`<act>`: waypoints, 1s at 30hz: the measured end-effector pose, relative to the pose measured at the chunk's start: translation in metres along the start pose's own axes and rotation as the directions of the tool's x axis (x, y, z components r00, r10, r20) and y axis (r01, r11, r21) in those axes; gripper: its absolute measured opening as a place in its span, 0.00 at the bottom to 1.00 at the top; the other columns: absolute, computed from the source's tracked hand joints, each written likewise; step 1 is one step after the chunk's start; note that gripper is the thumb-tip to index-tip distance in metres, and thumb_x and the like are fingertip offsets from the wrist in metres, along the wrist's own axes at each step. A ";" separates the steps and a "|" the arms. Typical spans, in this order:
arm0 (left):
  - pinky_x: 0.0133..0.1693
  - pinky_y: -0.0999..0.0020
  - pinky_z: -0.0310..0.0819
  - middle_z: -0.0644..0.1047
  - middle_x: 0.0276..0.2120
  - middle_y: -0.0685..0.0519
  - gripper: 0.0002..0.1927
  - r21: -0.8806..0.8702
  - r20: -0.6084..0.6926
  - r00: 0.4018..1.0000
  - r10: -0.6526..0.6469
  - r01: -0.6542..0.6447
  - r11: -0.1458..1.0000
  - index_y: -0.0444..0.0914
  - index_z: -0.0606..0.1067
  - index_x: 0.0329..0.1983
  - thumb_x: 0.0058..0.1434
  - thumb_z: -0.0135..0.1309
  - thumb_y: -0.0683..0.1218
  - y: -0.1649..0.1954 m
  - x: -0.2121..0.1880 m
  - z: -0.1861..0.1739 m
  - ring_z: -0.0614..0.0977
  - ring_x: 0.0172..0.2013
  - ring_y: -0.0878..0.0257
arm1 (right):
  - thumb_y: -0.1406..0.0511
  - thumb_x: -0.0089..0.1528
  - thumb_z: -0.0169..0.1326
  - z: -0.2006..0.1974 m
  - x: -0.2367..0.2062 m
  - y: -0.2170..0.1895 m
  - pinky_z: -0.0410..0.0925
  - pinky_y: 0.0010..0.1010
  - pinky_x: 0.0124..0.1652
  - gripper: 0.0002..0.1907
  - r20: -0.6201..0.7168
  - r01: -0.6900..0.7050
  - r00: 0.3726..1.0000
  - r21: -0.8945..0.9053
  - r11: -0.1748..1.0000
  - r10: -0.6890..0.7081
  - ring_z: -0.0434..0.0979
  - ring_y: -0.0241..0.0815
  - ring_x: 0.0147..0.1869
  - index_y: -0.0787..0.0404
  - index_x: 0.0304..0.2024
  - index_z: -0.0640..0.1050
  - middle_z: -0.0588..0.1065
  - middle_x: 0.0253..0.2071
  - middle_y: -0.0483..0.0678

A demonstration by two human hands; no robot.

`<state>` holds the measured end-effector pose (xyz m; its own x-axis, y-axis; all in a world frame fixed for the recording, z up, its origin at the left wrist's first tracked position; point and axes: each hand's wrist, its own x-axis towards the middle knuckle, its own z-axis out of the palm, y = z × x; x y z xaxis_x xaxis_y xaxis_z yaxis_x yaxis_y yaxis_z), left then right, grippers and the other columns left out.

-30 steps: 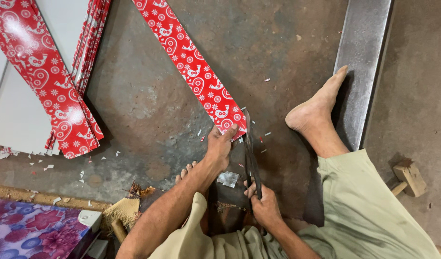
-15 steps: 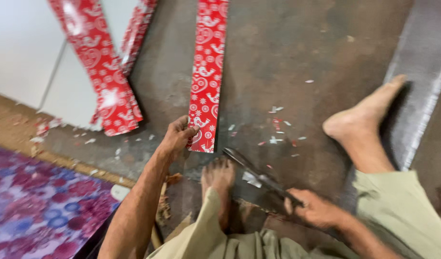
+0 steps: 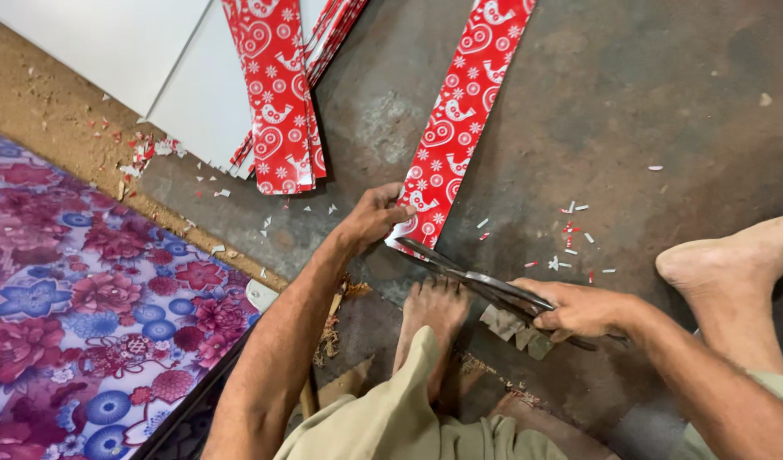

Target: The person sits on the floor and uses large shears to trim the edges of red patterned paper strips. They repeatedly align the paper, cut along the edges, and stack the trimmed pieces.

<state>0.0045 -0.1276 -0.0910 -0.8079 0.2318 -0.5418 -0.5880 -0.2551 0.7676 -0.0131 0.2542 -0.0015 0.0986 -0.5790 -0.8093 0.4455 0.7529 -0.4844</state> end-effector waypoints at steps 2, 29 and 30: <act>0.46 0.70 0.78 0.83 0.45 0.52 0.17 -0.014 0.025 0.999 0.023 -0.022 1.000 0.31 0.74 0.57 0.66 0.56 0.38 -0.001 0.000 -0.002 0.82 0.42 0.67 | 0.67 0.57 0.54 0.000 0.002 -0.005 0.74 0.33 0.48 0.38 -0.020 -0.080 0.997 -0.008 0.997 0.080 0.70 0.31 0.52 0.43 0.70 0.61 0.71 0.51 0.37; 0.40 0.67 0.83 0.83 0.40 0.49 0.14 -0.024 -0.074 0.996 -0.051 0.049 0.999 0.30 0.75 0.52 0.64 0.56 0.36 -0.002 0.001 0.004 0.85 0.36 0.65 | 0.61 0.59 0.52 0.035 -0.002 -0.044 0.72 0.51 0.49 0.16 -0.536 -0.368 0.844 -0.611 0.700 -0.024 0.80 0.59 0.51 0.47 0.49 0.81 0.82 0.42 0.55; 0.40 0.67 0.83 0.83 0.40 0.49 0.14 -0.020 -0.082 0.995 -0.064 0.062 0.998 0.30 0.75 0.52 0.63 0.56 0.36 -0.002 0.001 0.003 0.85 0.35 0.65 | 0.62 0.58 0.53 0.036 -0.001 -0.036 0.72 0.52 0.49 0.18 -0.551 -0.360 0.833 -0.619 0.698 -0.059 0.80 0.60 0.51 0.47 0.50 0.80 0.81 0.41 0.56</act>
<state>0.0051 -0.1242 -0.0920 -0.7693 0.1694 -0.6160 -0.6378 -0.2589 0.7254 0.0025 0.2161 0.0287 -0.4341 -0.3540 -0.8284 -0.2754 0.9277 -0.2521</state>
